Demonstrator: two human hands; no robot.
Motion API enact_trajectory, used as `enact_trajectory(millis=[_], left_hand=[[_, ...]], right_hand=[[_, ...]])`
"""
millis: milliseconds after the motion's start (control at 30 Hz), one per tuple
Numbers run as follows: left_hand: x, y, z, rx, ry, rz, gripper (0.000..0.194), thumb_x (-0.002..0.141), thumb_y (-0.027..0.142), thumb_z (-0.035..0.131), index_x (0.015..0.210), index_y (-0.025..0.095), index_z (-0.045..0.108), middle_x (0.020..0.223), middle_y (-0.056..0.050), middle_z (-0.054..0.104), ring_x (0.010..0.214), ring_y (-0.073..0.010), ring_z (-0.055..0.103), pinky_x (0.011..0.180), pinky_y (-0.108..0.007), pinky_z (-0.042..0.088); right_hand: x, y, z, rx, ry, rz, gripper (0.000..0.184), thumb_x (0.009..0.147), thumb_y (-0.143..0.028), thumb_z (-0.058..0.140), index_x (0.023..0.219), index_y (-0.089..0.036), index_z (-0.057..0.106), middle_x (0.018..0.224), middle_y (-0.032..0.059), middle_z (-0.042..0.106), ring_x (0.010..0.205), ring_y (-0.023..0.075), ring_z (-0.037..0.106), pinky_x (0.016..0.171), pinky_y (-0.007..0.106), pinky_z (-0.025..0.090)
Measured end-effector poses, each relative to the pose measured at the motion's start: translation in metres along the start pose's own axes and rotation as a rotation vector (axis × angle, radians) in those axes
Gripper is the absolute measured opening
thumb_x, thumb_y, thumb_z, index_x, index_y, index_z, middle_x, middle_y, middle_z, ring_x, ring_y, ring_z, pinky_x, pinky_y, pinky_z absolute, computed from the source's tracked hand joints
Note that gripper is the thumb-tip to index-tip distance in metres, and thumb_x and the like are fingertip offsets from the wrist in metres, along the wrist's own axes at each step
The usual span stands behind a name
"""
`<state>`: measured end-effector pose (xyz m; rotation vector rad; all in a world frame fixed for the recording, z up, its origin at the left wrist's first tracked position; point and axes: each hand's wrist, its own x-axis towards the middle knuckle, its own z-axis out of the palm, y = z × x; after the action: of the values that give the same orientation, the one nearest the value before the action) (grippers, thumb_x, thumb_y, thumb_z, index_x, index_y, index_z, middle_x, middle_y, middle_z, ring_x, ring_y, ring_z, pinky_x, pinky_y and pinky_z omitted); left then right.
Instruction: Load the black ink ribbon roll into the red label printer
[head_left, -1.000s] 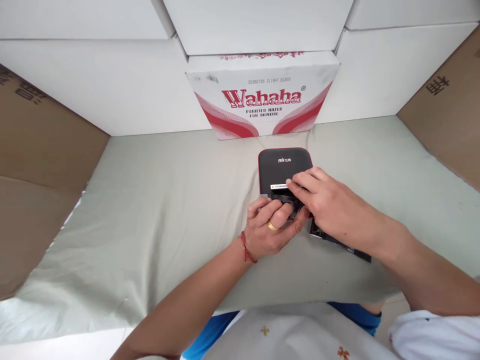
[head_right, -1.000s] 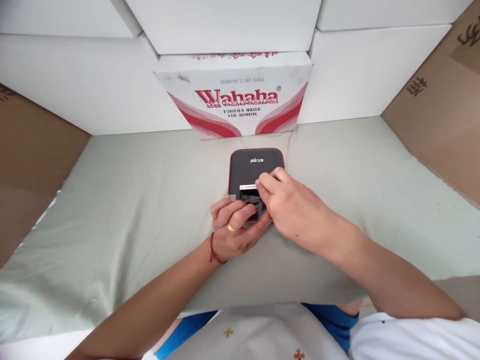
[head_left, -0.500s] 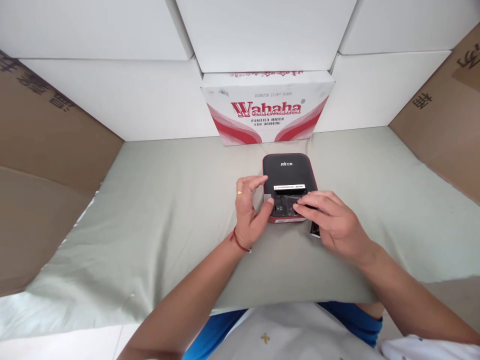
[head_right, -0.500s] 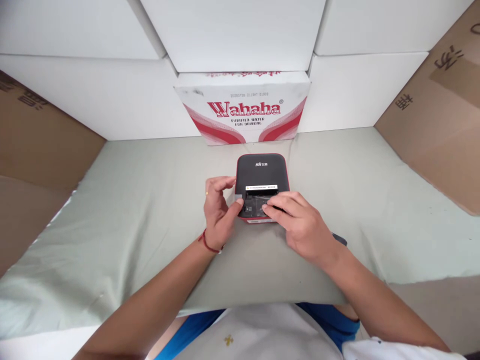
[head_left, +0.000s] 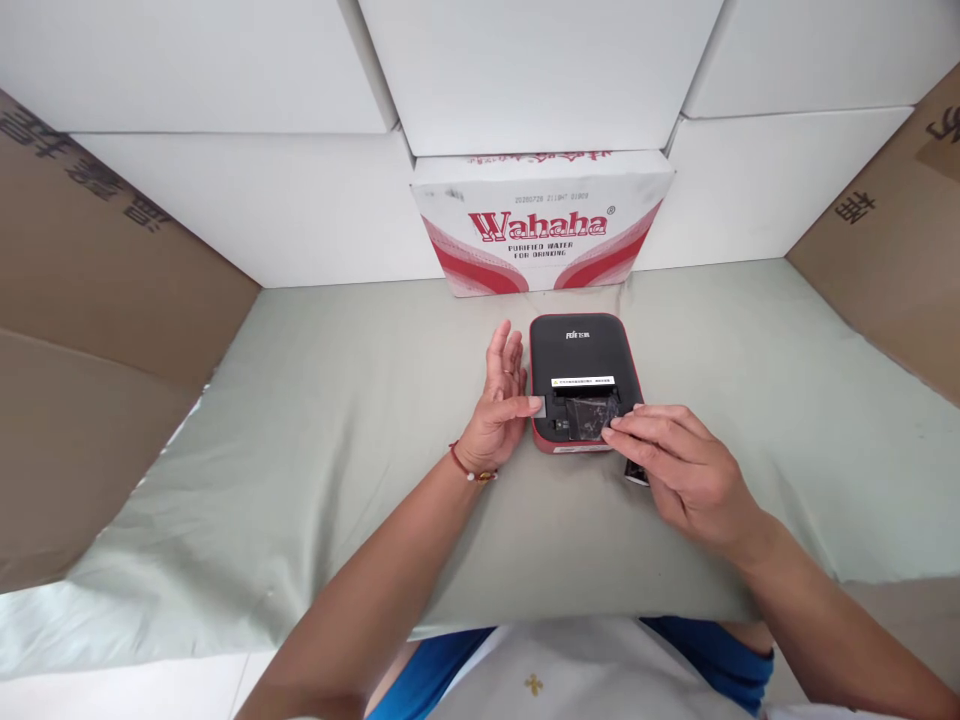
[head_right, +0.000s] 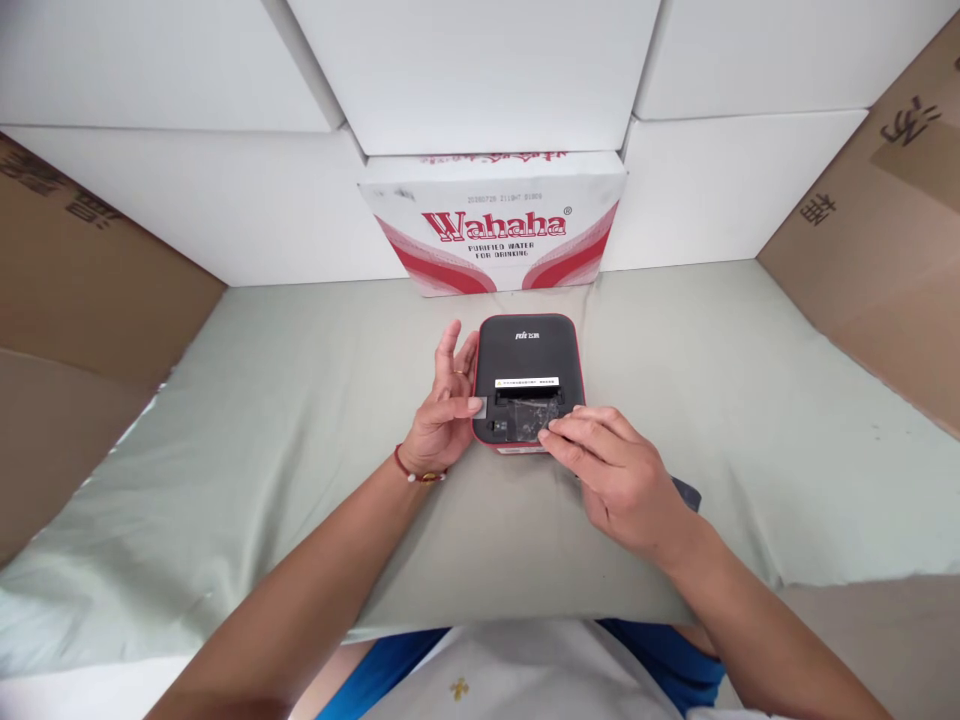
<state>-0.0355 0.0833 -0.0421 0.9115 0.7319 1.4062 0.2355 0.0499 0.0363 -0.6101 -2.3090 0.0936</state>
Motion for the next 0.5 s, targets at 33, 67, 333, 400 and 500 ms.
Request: enact_trajectory(millis=[33,67,333,400,500], left_hand=[[0.000,0.000,-0.002,0.006,-0.016,-0.009,0.122,0.073,0.034,0.099,0.173,0.059,0.033,0.191,0.006,0.030,0.186,-0.0330,0.007,0.152,-0.059,0.005],[0.000,0.000,-0.004,0.015,-0.032,-0.013,0.123,0.075,0.036,0.099,0.174,0.059,0.030,0.193,0.006,0.027,0.186,-0.0333,0.005,0.152,-0.060,0.006],[-0.001,-0.006,0.002,0.063,-0.090,0.030,0.100,0.086,0.046,0.091,0.172,0.050,0.039,0.194,0.003,0.026,0.184,-0.0337,0.013,0.151,-0.057,0.015],[0.000,-0.008,0.004,0.063,-0.094,0.056,0.096,0.084,0.046,0.091,0.169,0.045,0.045,0.190,0.001,0.034,0.181,-0.0352,0.021,0.150,-0.056,0.018],[0.002,-0.008,0.004,0.063,-0.086,0.058,0.095,0.082,0.044,0.090,0.167,0.041,0.048,0.187,-0.002,0.039,0.178,-0.0363,0.028,0.148,-0.055,0.022]], right_hand=[[0.000,0.001,0.000,0.007,0.001,-0.002,0.044,0.101,0.010,0.059,0.133,-0.014,0.077,0.121,0.0131,0.085,0.119,0.0247,0.072,0.106,0.043,0.069],[0.000,0.002,0.000,0.016,0.000,-0.003,0.045,0.101,0.010,0.059,0.133,-0.014,0.077,0.121,0.0129,0.085,0.119,0.0247,0.072,0.106,0.043,0.069],[0.028,0.012,-0.019,0.089,-0.061,0.066,0.041,0.105,0.002,0.057,0.127,-0.023,0.080,0.114,0.0064,0.087,0.100,0.0201,0.080,0.091,0.036,0.069],[0.050,0.020,-0.024,0.063,-0.135,0.199,0.034,0.111,-0.009,0.055,0.130,-0.022,0.080,0.119,0.0071,0.087,0.097,0.0184,0.082,0.087,0.033,0.067],[0.090,0.033,-0.020,-0.067,-0.437,0.364,0.034,0.115,-0.022,0.053,0.130,-0.020,0.083,0.126,0.0089,0.087,0.103,0.0227,0.084,0.091,0.036,0.064]])
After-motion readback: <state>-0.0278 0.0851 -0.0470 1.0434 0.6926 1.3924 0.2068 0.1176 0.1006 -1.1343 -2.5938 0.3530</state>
